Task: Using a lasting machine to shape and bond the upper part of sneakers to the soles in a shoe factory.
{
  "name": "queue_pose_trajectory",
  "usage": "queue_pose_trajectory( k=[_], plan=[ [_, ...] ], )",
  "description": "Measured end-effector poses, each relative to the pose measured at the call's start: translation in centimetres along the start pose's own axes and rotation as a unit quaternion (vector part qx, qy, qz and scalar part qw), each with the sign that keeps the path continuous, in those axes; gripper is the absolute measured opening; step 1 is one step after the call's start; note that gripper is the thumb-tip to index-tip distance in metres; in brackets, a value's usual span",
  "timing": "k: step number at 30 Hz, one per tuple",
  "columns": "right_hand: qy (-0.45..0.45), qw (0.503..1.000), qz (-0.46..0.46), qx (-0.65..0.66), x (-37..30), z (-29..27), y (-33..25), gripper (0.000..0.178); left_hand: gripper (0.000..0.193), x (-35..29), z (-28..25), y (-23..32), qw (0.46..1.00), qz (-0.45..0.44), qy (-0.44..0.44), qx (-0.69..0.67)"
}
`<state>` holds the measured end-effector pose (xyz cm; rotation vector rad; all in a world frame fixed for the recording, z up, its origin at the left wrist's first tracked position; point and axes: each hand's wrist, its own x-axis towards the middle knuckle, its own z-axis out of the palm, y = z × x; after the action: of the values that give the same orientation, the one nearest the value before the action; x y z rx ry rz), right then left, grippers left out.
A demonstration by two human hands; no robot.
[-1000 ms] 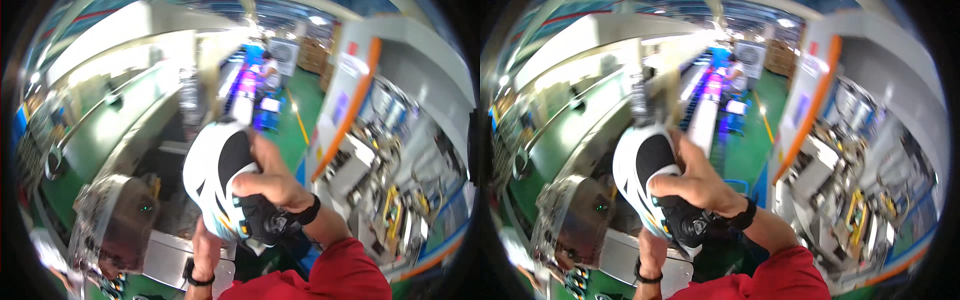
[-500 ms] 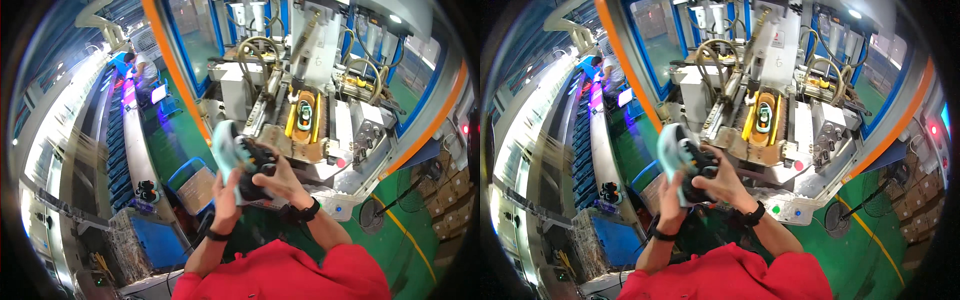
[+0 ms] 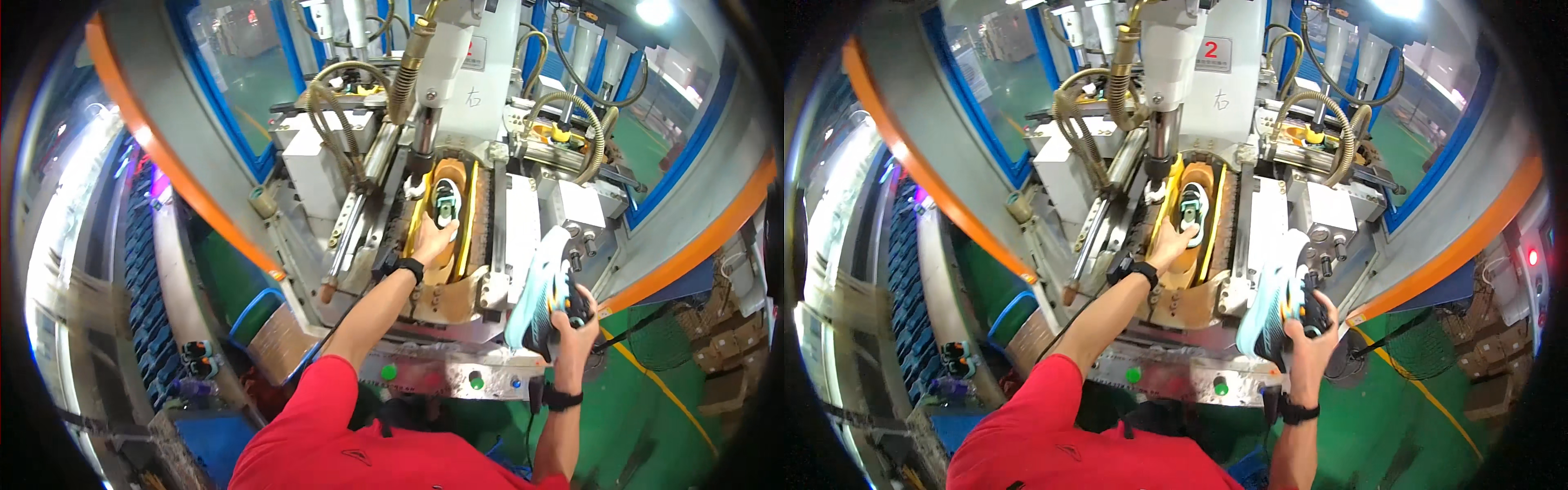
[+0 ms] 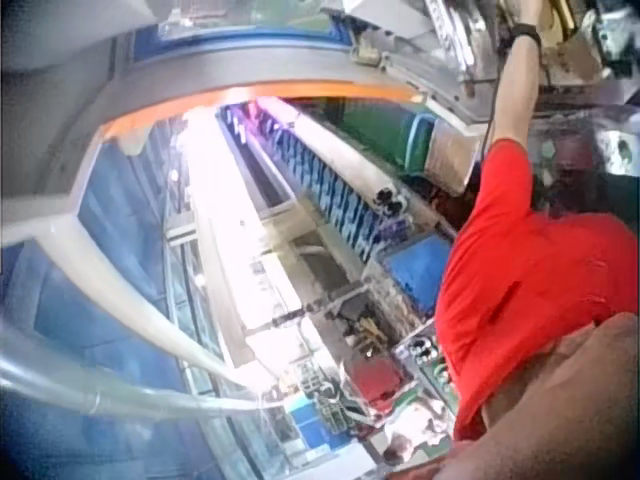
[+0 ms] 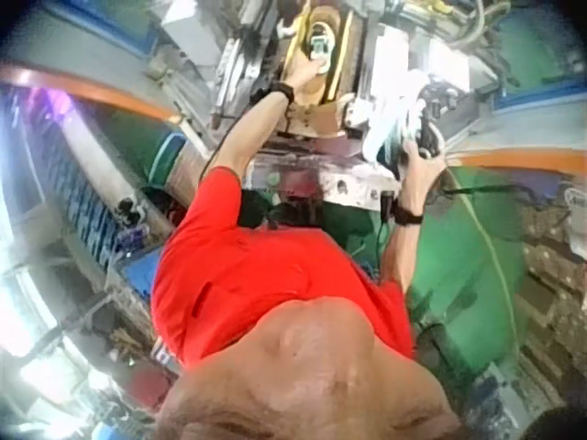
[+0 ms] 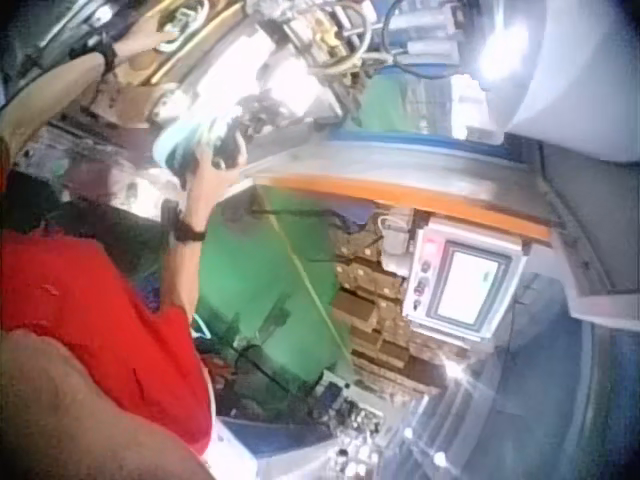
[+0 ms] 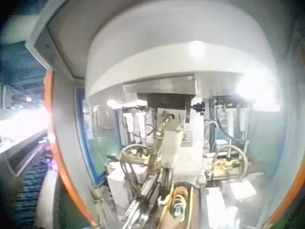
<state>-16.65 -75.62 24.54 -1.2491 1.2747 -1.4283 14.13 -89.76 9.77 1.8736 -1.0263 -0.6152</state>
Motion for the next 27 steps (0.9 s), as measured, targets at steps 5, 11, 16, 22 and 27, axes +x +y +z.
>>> queue_pose_trajectory(
  k=[5,11,16,22,27],
  plan=[
    [0.107,0.99,-0.028,-0.088,1.6,-2.1,0.3,0.054,0.087,4.3,4.6,1.0,0.994,-0.037,-0.037,0.097],
    [0.021,0.978,-0.058,-0.199,11.6,1.7,0.7,0.052,0.041,3.8,0.6,0.0,0.973,-0.173,-0.026,-0.149],
    [-0.101,0.943,0.05,-0.312,20.1,12.1,-0.2,0.059,0.021,-7.3,-10.2,2.4,0.811,-0.24,-0.237,-0.479],
    [-0.195,0.855,0.026,-0.48,22.3,27.1,8.0,0.058,0.05,-20.0,-25.3,0.9,0.844,-0.261,-0.159,-0.44],
    [-0.125,0.847,-0.065,-0.513,19.5,32.6,15.9,0.035,0.05,-28.3,-32.2,-1.0,0.865,-0.234,0.133,-0.422]
  ],
)
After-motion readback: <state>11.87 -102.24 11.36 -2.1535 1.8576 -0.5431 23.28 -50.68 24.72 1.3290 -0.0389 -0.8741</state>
